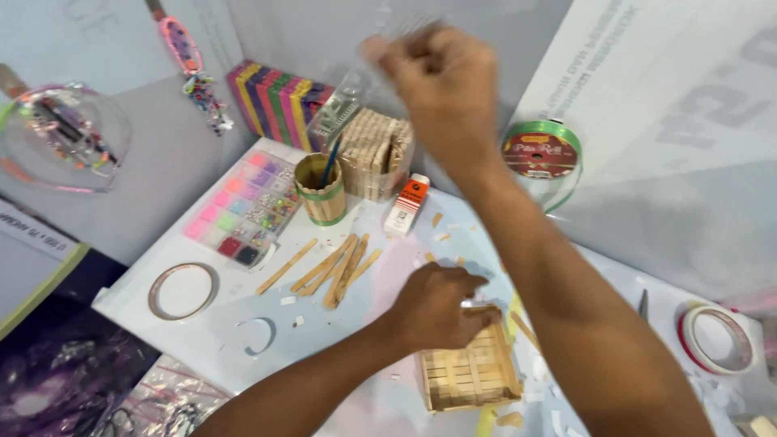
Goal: Assembling a small box using popsicle sticks, double-sided tape, and scissors.
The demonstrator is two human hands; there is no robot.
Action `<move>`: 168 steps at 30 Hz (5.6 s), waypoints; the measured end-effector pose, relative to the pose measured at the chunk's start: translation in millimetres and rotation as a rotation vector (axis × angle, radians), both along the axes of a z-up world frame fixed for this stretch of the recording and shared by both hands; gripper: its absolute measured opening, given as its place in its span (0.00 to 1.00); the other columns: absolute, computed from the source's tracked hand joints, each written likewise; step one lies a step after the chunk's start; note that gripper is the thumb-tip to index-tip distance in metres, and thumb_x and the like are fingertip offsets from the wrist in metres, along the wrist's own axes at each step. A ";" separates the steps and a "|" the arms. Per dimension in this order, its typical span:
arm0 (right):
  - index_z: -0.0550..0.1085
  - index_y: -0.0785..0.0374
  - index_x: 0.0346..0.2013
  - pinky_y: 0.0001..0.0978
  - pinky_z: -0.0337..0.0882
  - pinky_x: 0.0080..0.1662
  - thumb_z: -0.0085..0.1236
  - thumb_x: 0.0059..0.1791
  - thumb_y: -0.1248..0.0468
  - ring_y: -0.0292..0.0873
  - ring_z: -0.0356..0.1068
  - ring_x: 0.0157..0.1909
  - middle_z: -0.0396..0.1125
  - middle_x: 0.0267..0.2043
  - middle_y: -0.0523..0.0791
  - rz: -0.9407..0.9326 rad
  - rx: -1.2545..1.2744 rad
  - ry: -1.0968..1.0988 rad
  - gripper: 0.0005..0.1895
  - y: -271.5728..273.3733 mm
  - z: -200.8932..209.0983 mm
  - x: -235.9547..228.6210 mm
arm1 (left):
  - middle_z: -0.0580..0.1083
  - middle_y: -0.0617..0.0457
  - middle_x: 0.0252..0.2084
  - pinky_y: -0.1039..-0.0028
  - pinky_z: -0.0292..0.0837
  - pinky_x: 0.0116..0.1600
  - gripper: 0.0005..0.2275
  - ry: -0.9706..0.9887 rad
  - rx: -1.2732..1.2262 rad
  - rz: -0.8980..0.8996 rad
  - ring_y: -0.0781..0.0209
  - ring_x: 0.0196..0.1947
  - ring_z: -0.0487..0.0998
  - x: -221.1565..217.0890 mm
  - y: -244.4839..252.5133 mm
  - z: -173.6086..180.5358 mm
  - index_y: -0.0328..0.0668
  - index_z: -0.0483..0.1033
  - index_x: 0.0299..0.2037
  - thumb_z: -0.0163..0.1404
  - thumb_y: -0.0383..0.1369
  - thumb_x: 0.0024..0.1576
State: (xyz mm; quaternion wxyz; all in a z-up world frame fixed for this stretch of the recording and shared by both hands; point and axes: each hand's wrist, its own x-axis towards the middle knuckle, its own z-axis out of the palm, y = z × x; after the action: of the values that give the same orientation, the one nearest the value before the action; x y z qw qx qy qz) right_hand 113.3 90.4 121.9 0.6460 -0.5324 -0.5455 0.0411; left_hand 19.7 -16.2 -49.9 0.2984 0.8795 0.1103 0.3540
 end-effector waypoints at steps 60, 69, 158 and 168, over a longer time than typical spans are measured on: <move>0.74 0.62 0.31 0.27 0.73 0.35 0.59 0.56 0.64 0.39 0.72 0.31 0.72 0.36 0.49 -0.123 -0.110 0.600 0.09 -199.0 -78.2 61.5 | 0.82 0.43 0.27 0.79 0.80 0.29 0.04 -0.325 -0.669 -0.030 0.62 0.26 0.84 -18.9 17.5 20.0 0.30 0.83 0.38 0.57 0.25 0.59; 0.72 0.68 0.40 0.28 0.80 0.38 0.53 0.58 0.65 0.43 0.78 0.33 0.73 0.33 0.52 -0.072 -0.096 0.655 0.08 -219.5 -73.8 78.8 | 0.80 0.49 0.23 0.78 0.78 0.33 0.01 -0.355 -0.550 0.051 0.66 0.25 0.81 -21.7 27.2 31.9 0.38 0.85 0.35 0.63 0.25 0.55; 0.79 0.55 0.52 0.38 0.63 0.52 0.73 0.41 0.55 0.42 0.67 0.45 0.69 0.41 0.40 -0.189 -0.713 -0.436 0.26 -321.8 -165.9 27.7 | 0.85 0.62 0.36 0.77 0.76 0.40 0.13 0.876 -0.568 -0.041 0.69 0.35 0.82 -20.0 6.2 68.5 0.57 0.86 0.48 0.52 0.35 0.55; 0.78 0.54 0.52 0.39 0.64 0.50 0.72 0.42 0.54 0.43 0.68 0.46 0.69 0.42 0.40 -0.183 -0.735 -0.459 0.25 -323.3 -165.9 29.9 | 0.86 0.61 0.37 0.80 0.79 0.46 0.09 0.683 -0.581 0.015 0.69 0.37 0.85 -18.2 5.1 46.0 0.49 0.88 0.40 0.54 0.36 0.54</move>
State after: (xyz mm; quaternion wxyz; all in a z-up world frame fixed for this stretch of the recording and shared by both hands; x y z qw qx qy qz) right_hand 143.1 -232.9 -44.1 0.2770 -0.7680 -0.5748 0.0556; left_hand 1.5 -11.1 -3.9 0.4770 0.8247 0.3038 0.0000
